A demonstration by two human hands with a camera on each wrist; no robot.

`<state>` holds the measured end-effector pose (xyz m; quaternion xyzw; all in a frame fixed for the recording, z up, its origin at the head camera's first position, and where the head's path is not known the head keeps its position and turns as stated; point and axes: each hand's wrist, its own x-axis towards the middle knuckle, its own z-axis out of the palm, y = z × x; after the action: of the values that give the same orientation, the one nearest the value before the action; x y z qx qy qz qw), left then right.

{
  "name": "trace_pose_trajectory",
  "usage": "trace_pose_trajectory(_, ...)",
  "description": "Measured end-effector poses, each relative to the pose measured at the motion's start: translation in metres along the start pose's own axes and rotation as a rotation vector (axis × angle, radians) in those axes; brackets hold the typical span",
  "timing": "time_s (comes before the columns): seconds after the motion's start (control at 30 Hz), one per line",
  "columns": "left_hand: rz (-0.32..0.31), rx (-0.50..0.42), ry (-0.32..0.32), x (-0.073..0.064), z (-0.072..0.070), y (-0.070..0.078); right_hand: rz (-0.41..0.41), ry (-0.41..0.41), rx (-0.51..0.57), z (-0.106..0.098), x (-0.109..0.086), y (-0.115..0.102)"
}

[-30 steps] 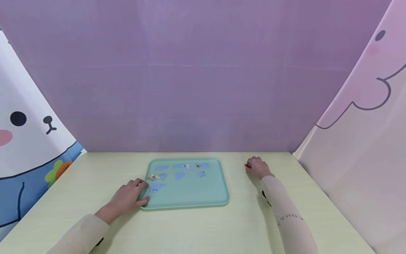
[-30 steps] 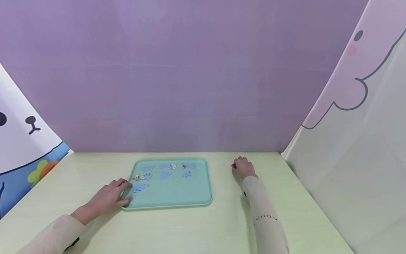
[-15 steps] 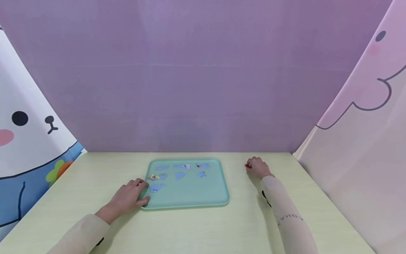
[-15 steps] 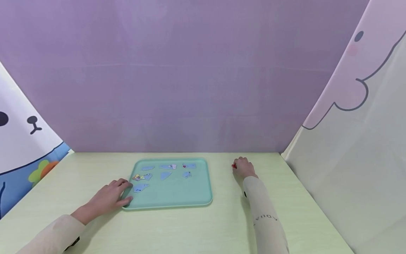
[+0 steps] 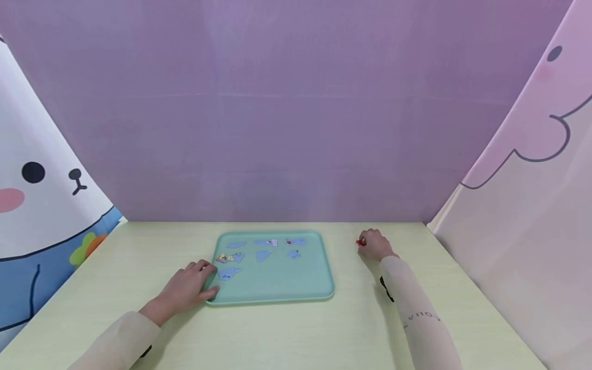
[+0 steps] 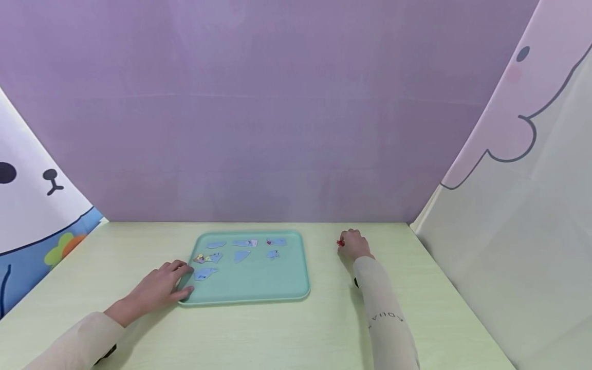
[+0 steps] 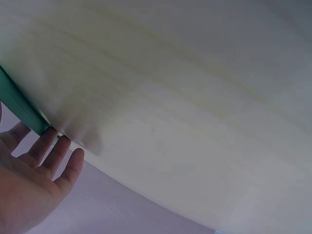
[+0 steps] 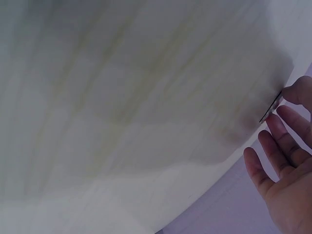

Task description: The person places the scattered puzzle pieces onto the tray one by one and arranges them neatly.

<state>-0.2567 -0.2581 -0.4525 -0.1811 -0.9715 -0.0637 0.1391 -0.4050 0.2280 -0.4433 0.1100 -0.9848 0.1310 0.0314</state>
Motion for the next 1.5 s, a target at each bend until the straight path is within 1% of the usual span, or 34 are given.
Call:
trace_pose_trajectory(0.07,-0.003,-0.003,-0.008,0.0,-0.002,0.001,0.005,-0.001,-0.002,-0.002,-0.002,-0.003)
trace_pose_trajectory(0.3,-0.016,-0.011,-0.034,0.0,-0.007,0.004,-0.021,0.017,-0.05,-0.008,-0.009,-0.009)
trace_pose_trajectory(0.57,-0.009,-0.009,-0.028,-0.001,-0.006,0.003,-0.034,0.025,-0.086,-0.009,-0.008,-0.012)
trace_pose_trajectory(0.8,-0.006,-0.012,-0.027,-0.001,-0.006,0.003,-0.08,0.053,-0.116,-0.01,-0.007,-0.016)
trace_pose_trajectory(1.2,-0.001,-0.005,-0.016,-0.001,-0.004,0.001,-0.17,0.078,-0.156,-0.013,-0.015,-0.039)
trace_pose_trajectory(1.5,-0.005,-0.004,-0.01,-0.001,-0.003,0.001,-0.242,0.095,-0.222,-0.014,-0.023,-0.06)
